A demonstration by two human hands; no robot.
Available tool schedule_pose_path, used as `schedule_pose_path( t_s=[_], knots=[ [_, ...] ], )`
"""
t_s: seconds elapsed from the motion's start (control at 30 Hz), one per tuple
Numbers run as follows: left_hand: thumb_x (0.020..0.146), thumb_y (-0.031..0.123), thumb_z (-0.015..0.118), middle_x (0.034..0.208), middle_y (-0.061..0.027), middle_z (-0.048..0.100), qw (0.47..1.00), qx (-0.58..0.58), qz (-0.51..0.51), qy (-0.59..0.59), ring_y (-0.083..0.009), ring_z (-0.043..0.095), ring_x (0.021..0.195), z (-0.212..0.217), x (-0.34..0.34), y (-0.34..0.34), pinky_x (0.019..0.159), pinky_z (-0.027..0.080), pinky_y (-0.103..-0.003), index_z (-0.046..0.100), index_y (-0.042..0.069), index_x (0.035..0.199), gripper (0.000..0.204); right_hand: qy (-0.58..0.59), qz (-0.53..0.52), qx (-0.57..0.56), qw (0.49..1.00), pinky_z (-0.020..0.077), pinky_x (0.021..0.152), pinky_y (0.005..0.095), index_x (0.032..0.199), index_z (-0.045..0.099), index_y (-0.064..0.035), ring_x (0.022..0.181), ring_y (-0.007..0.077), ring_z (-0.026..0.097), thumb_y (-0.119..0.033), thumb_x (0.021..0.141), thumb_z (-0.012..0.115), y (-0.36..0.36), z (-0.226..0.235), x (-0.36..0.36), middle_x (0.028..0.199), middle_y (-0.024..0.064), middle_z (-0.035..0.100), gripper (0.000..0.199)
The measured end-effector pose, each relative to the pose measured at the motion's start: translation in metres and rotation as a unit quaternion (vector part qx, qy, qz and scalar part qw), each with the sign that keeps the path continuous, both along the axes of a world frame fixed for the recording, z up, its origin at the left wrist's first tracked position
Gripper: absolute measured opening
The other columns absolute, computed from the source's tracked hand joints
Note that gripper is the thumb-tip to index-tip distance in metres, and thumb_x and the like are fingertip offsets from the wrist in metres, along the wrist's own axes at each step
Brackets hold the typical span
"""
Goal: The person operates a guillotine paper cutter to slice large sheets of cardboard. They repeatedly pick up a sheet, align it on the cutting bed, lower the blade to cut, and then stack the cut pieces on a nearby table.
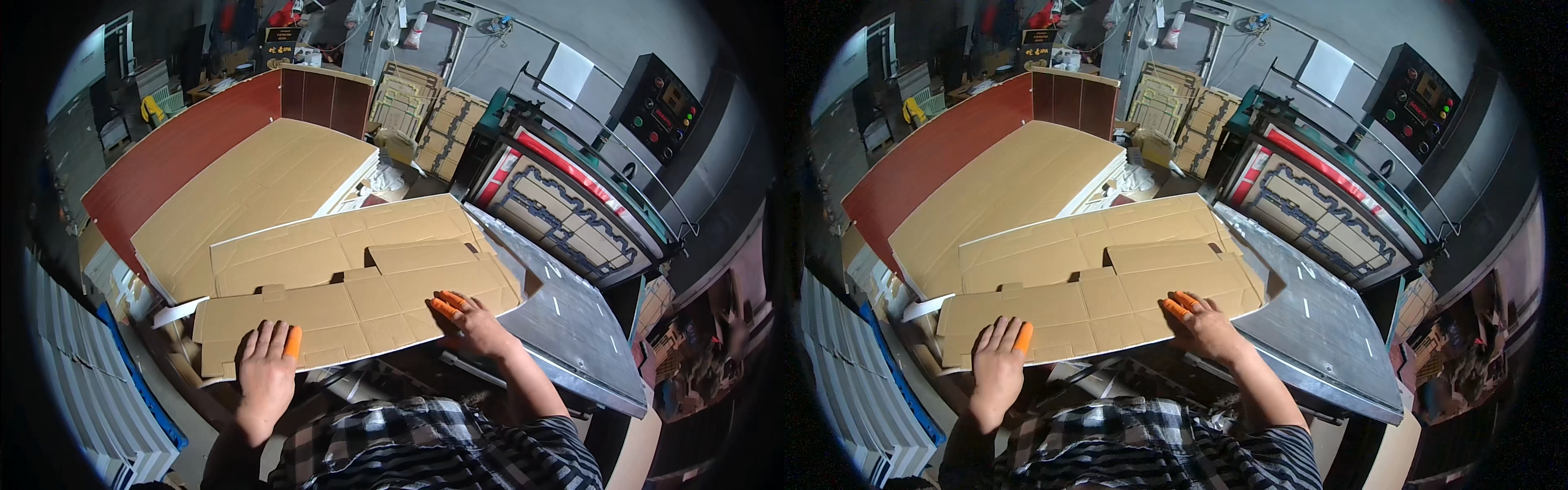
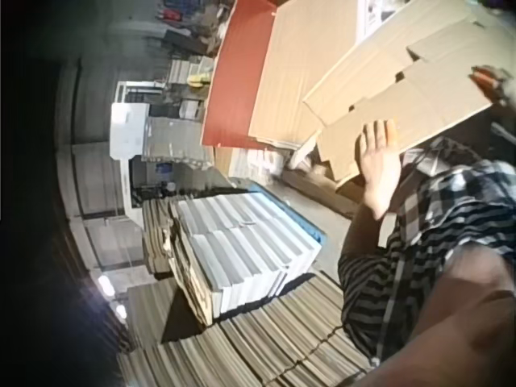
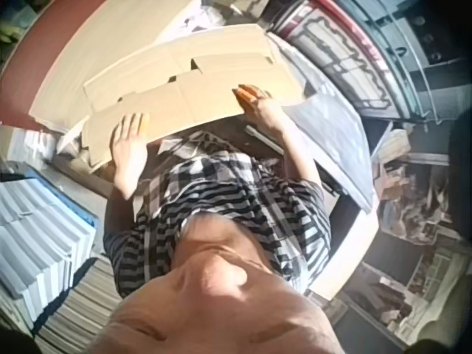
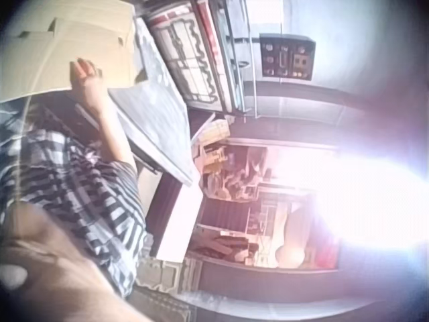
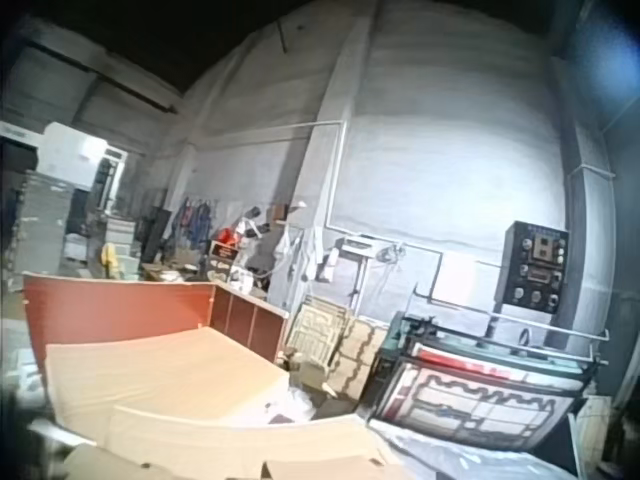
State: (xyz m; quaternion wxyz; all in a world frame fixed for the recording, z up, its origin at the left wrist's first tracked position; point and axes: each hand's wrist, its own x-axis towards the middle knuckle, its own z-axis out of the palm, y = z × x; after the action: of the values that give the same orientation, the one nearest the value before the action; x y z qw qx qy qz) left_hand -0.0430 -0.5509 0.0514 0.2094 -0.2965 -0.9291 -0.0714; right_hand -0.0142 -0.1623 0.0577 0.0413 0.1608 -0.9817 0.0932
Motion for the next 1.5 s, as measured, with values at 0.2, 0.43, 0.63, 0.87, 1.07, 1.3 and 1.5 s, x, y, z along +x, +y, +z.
schedule_pose_path(
  t_s=[0.2, 0.43, 0.63, 0.87, 1.07, 1.3, 1.5],
  knots=[
    [0.076, 0.01, 0.058, 0.124, -0.0118, 0.061, 1.0, 0.009, 0.016, 0.009, -0.0336, 0.053, 0.121, -0.008, 0.011, 0.009, 0.104, 0.038, -0.047, 0.066, 0.005, 0.115, 0.04, 0.048, -0.176, -0.213, 0.96, 0.0385, 0.105, 0.0377, 0.139, 0.044, -0.0051, 0.125, 0.0355, 0.049, -0.036, 0.08, 0.073, 0.087, 0.019, -0.132, 0.136, 0.0215, 0.05, 0.072],
    [0.083, 0.016, 0.053, 0.121, -0.0146, 0.057, 0.998, 0.036, 0.044, -0.022, -0.0381, 0.054, 0.113, -0.016, 0.016, 0.018, 0.097, 0.043, -0.051, 0.065, 0.004, 0.114, 0.035, -0.005, -0.063, -0.16, 0.985, 0.0422, 0.101, 0.0394, 0.131, 0.053, -0.0036, 0.122, 0.0348, 0.051, -0.046, 0.082, 0.067, 0.084, -0.059, -0.343, 0.13, 0.0226, 0.054, 0.067],
    [0.079, 0.016, 0.058, 0.117, -0.0134, 0.06, 0.996, 0.024, 0.078, -0.033, -0.0339, 0.057, 0.112, -0.003, 0.02, 0.029, 0.098, 0.042, -0.049, 0.063, 0.006, 0.111, 0.034, -0.195, 0.112, -0.083, 0.971, 0.0462, 0.089, 0.0363, 0.111, 0.068, -0.0093, 0.1, 0.0243, 0.062, -0.043, 0.086, 0.065, -0.012, -0.083, -0.41, 0.104, 0.0121, 0.069, 0.042],
    [0.083, 0.015, 0.057, 0.119, -0.0159, 0.059, 0.995, 0.02, 0.094, -0.016, -0.0342, 0.055, 0.115, 0.01, 0.017, 0.026, 0.098, 0.042, -0.049, 0.061, 0.006, 0.116, 0.035, -0.228, 0.181, -0.181, 0.939, 0.0477, 0.072, 0.0304, 0.089, 0.071, -0.0032, 0.079, 0.0143, 0.059, -0.024, 0.082, 0.073, -0.011, 0.003, -0.419, 0.08, 0.0053, 0.068, 0.022],
    [0.08, 0.014, 0.06, 0.123, -0.0105, 0.06, 0.962, -0.134, 0.229, 0.063, -0.0305, 0.052, 0.122, 0.027, 0.01, 0.014, 0.103, 0.038, -0.047, 0.065, 0.01, 0.115, 0.036, -0.148, 0.252, -0.098, 0.951, 0.0447, 0.061, 0.0297, 0.089, 0.071, -0.0014, 0.067, 0.0093, 0.051, -0.028, 0.083, 0.074, -0.086, 0.142, -0.441, 0.071, 0.0017, 0.063, 0.028],
    [0.074, 0.007, 0.073, 0.106, -0.0106, 0.068, 0.947, 0.065, 0.288, 0.128, -0.0351, 0.061, 0.108, 0.103, -0.001, -0.013, 0.094, 0.049, -0.047, 0.069, 0.009, 0.105, 0.031, -0.024, 0.285, -0.043, 0.957, 0.0474, 0.064, 0.0315, 0.097, 0.069, 0.0007, 0.07, 0.012, 0.057, -0.015, 0.085, 0.066, -0.212, 0.232, -0.52, 0.079, 0.0034, 0.066, 0.02],
    [0.077, 0.009, 0.075, 0.105, -0.0139, 0.066, 0.95, 0.053, 0.296, 0.088, -0.0378, 0.062, 0.101, 0.065, -0.021, -0.019, 0.089, 0.05, -0.048, 0.068, 0.005, 0.105, 0.03, 0.182, 0.197, 0.017, 0.963, 0.0468, 0.086, 0.0451, 0.102, 0.066, -0.0091, 0.097, 0.0299, 0.064, -0.036, 0.087, 0.063, -0.322, 0.161, -0.57, 0.098, 0.0147, 0.068, 0.031]
  ],
)
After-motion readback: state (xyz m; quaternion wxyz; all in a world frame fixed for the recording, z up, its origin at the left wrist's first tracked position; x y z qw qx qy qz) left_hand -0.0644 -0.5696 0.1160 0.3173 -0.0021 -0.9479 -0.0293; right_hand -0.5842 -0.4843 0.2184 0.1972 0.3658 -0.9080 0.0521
